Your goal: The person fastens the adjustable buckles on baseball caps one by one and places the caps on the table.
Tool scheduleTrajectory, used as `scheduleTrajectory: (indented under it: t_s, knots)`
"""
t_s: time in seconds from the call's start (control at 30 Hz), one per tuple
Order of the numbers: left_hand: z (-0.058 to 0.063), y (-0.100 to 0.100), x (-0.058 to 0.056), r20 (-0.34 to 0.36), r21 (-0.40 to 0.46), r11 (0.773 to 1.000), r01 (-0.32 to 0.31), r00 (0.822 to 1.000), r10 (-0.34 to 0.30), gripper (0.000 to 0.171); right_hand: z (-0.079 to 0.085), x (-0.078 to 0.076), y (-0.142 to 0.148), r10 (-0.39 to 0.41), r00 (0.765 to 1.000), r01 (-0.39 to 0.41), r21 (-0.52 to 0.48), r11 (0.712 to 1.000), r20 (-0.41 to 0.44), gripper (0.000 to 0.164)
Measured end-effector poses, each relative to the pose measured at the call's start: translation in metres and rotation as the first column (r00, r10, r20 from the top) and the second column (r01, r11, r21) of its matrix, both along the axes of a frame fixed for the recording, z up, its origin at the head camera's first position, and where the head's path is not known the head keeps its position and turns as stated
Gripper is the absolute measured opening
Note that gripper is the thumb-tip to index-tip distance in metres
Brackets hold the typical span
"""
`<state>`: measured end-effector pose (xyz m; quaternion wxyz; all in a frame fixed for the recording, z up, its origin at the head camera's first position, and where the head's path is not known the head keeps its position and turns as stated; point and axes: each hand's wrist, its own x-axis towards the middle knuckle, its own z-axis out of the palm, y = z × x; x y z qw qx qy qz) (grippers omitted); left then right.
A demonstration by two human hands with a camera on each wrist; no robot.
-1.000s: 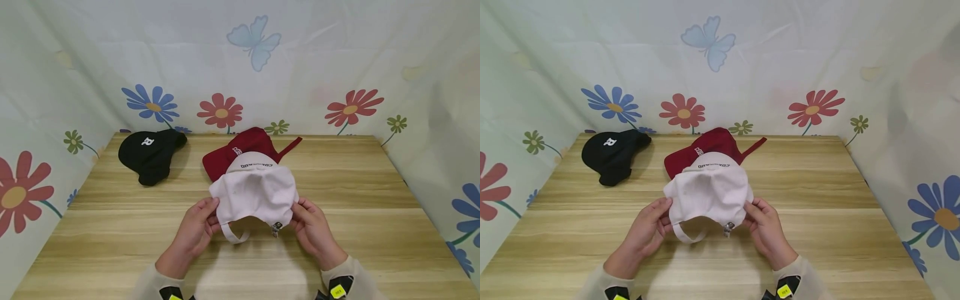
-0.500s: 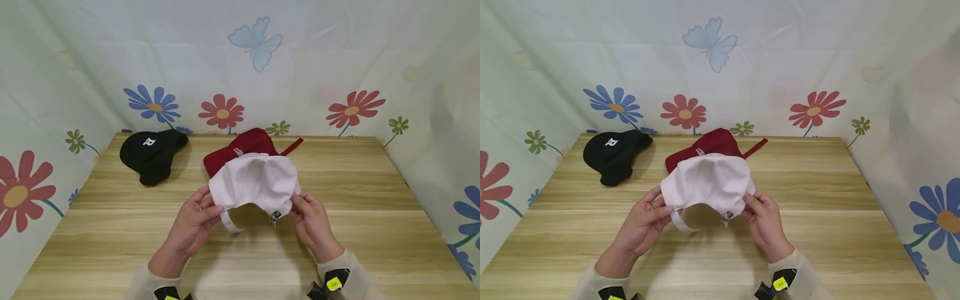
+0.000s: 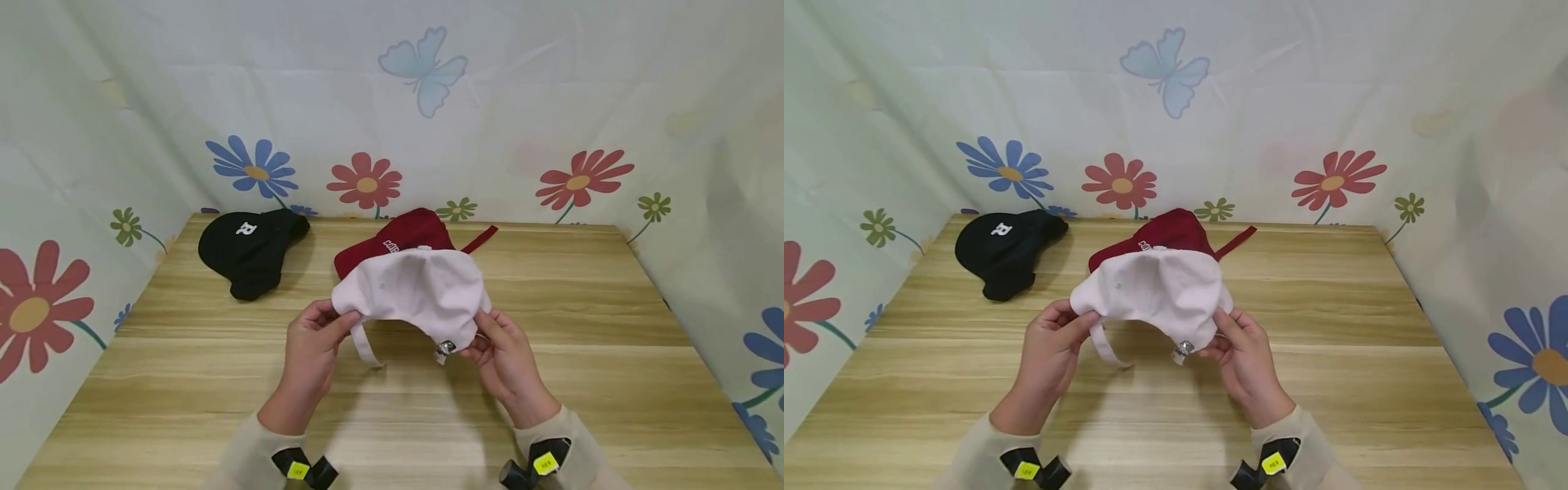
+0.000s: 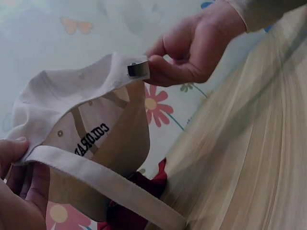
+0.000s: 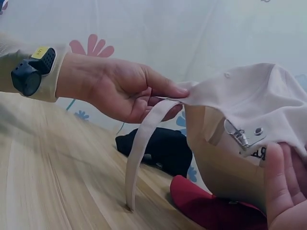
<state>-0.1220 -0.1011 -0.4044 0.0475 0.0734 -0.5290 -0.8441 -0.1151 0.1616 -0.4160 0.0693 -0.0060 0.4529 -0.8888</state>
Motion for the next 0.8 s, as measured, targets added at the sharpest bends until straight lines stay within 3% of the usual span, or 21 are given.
scheduleTrajectory:
  t_s: [0.17, 0.37, 0.57, 0.8]
  knots:
    - [0.001, 0.001, -0.002, 0.013, -0.012, 0.999, -0.036, 0.999, 0.036, 0.028, 0.002, 0.001, 0.002, 0.074, 0.997, -0.074, -0.008, 0.997, -0.013, 0.021]
    - [0.013, 0.003, 0.004, 0.03, 0.083, 0.994, -0.07, 0.997, 0.068, 0.027, 0.006, 0.005, -0.002, 0.029, 0.999, -0.031, -0.07, 0.997, -0.027, 0.017]
    - [0.024, 0.005, 0.013, -0.033, 0.196, 0.981, 0.011, 0.999, -0.005, 0.038, 0.005, 0.006, -0.008, 0.022, 0.994, -0.032, -0.095, 0.995, -0.107, 0.036]
    - [0.025, 0.008, 0.01, -0.035, 0.141, 0.989, 0.048, 0.998, -0.043, 0.035, 0.004, 0.005, -0.015, 0.022, 0.997, -0.026, -0.042, 0.999, -0.075, 0.03]
